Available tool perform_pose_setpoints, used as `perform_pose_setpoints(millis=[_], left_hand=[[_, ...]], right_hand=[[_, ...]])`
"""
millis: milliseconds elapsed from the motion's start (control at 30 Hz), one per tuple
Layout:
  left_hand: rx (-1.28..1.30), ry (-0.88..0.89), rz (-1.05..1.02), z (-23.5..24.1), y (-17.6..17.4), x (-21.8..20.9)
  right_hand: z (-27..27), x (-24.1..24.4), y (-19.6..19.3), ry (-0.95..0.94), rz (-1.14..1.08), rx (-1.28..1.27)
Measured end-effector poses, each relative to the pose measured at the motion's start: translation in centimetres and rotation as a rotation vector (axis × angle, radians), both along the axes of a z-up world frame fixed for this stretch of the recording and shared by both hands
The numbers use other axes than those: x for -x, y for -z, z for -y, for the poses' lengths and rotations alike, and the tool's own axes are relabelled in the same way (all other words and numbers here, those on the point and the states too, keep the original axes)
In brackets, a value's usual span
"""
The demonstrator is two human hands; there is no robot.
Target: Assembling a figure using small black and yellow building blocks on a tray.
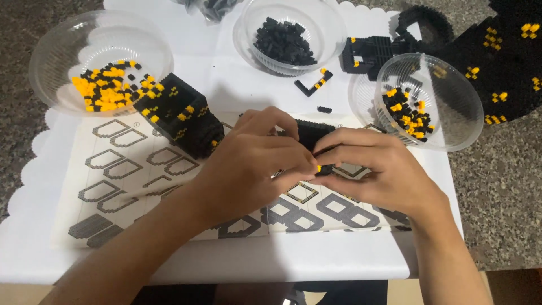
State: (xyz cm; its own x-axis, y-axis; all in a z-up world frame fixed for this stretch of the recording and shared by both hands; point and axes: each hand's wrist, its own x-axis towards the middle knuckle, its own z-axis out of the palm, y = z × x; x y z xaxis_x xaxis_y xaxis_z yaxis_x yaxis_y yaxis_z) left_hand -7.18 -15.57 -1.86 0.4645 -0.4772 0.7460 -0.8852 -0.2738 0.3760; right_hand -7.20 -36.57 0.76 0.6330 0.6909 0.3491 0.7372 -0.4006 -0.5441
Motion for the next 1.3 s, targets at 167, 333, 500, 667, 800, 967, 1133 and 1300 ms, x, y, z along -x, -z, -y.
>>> perform_pose_setpoints(millis=[167,333,500,667,800,967,1133,1300], left_hand=[[-0.013,0.026,-0.015,-0.04,0.19,-0.46],[-0.044,0.024,-0.035,-0.34,0.1,-0.37],[-0.054,0.028,0.065,-0.42,0.38,-0.73],[-0.023,0.057,0.047,-0.37,0.42,-0.82],[0.014,0.066,0.062,-0.3,0.44,-0.93],[0.005,0.056,0.075,-0.28,0.54,-0.92],[-0.018,0.077,0.082,-0.42,0.48,-0.91],[-0.05,0.088,0.087,-0.51,0.39,-0.91]], right_hand=[[0.12,-0.04,0.23,-0.009,0.05,0.002],[0.29,-0.04,0.68,-0.02,0.142,0.025],[0.53,-0.09,0.87,-0.005,0.235,0.096],[0.46,-0.08,0.72,-0.001,0.231,0.097],[0.73,-0.09,0.9,-0.003,0.225,0.108],[0.6,-0.07,0.88,-0.005,0.253,0.105],[0.56,-0.06,0.85,-0.015,0.242,0.098],[0.43,-0.01,0.74,-0.018,0.233,0.085]])
